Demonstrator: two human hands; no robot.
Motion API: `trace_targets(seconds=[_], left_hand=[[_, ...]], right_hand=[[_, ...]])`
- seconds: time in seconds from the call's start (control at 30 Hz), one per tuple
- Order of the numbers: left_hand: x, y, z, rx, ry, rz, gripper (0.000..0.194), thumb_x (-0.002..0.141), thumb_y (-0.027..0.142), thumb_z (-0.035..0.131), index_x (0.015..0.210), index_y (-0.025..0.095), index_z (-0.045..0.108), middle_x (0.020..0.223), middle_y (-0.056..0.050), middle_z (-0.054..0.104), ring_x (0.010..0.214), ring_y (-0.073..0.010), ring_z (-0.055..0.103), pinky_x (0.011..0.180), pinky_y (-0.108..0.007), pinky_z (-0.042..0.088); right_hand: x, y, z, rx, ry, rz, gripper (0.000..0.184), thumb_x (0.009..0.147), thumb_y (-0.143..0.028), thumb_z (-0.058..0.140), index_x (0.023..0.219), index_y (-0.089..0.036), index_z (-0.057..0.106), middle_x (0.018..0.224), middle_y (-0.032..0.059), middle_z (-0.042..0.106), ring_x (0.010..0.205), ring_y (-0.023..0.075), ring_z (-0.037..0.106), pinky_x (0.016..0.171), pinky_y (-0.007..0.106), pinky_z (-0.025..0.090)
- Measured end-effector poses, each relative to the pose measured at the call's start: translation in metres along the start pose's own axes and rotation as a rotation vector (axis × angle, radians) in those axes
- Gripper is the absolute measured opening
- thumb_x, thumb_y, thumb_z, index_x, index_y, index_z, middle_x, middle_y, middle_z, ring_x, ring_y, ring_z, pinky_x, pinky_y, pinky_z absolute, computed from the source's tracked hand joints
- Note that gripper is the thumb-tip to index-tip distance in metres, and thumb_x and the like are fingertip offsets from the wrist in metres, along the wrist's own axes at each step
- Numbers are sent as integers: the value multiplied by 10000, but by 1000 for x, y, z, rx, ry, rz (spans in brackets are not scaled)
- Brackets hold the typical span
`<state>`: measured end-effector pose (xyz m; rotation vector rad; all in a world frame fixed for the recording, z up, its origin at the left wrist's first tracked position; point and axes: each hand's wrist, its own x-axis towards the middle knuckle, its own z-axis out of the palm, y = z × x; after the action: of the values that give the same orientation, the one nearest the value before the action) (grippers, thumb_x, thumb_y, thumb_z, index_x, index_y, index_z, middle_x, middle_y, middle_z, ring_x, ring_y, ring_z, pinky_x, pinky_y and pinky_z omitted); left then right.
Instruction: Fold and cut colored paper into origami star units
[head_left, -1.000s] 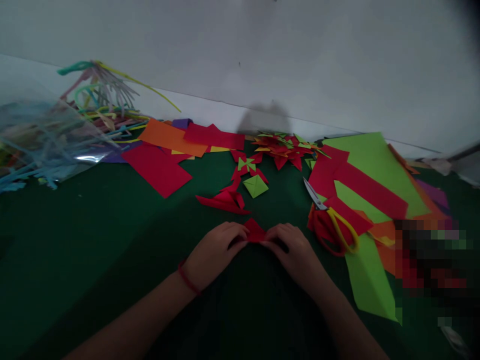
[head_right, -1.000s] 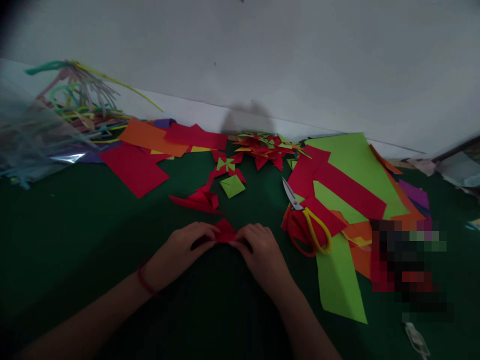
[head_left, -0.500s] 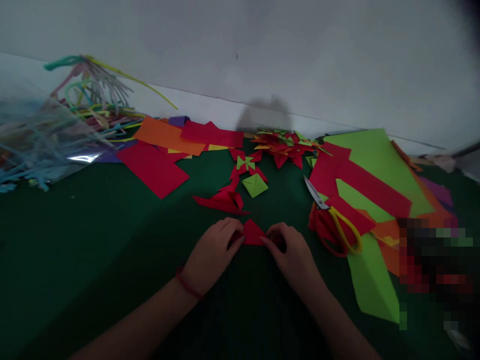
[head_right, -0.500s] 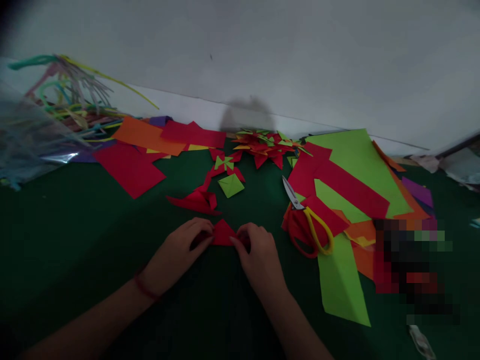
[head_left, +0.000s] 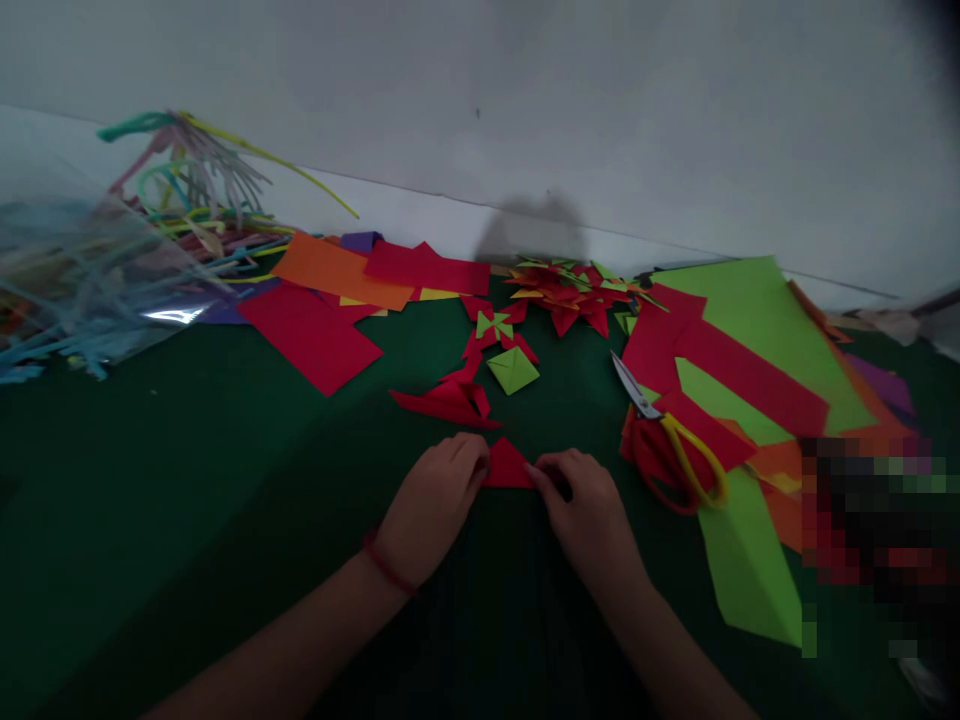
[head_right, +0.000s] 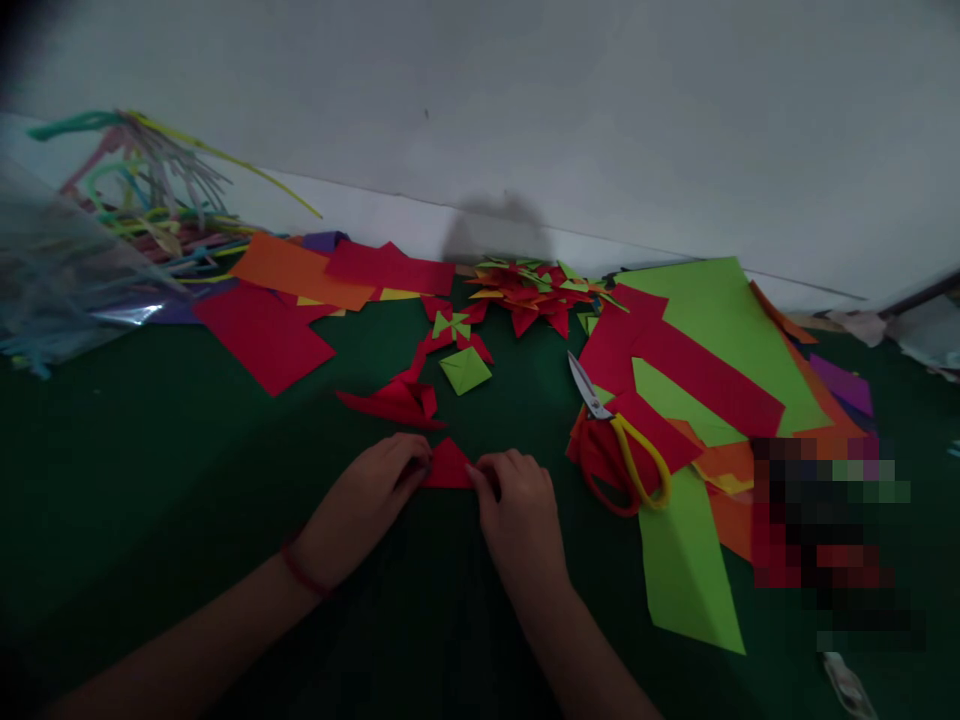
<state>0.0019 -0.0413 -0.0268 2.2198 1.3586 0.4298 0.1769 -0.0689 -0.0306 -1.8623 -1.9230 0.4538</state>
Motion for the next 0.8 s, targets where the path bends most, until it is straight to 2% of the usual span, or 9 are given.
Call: trace_targets(seconds=[0.2, 0.43, 0.63, 0.8], left_hand=[[0, 2, 3, 137, 17, 18, 145, 868, 123, 390, 960, 177, 488, 922, -20, 552, 802, -158, 515, 708, -312, 407], [-6, 24, 1, 477, 133, 104, 236, 841, 61, 382, 969, 185, 537, 1056, -53, 548, 983, -225, 470, 843, -436, 337], [-6, 27, 6, 540, 12, 191, 277, 803, 4, 355, 995, 108, 526, 962, -83, 541, 843, -209, 502, 706, -340, 439], [-1, 18, 8, 457, -9, 175, 276, 797, 6, 373, 1025, 95, 501, 963, -82, 527, 853, -197, 494, 755, -337, 448]], right_hand=[[1, -1, -1, -57, -21, -10, 116, 845, -266, 467, 793, -195, 542, 789, 29, 575, 739, 174, 536, 655, 312, 386], [1, -3, 0, -110, 30, -37, 55, 839, -236, 479, 815, -191, 500, 830, 43, 529, 744, 180, 507, 644, 308, 381], [-4, -16, -2, -349, 113, -81, 49, 828, -175, 484, 857, -181, 523, 975, 79, 507, 847, 219, 467, 705, 354, 346], [-7, -21, 0, -376, 38, -130, 120, 830, -90, 428, 856, -183, 499, 842, 48, 530, 744, 193, 470, 653, 337, 334]])
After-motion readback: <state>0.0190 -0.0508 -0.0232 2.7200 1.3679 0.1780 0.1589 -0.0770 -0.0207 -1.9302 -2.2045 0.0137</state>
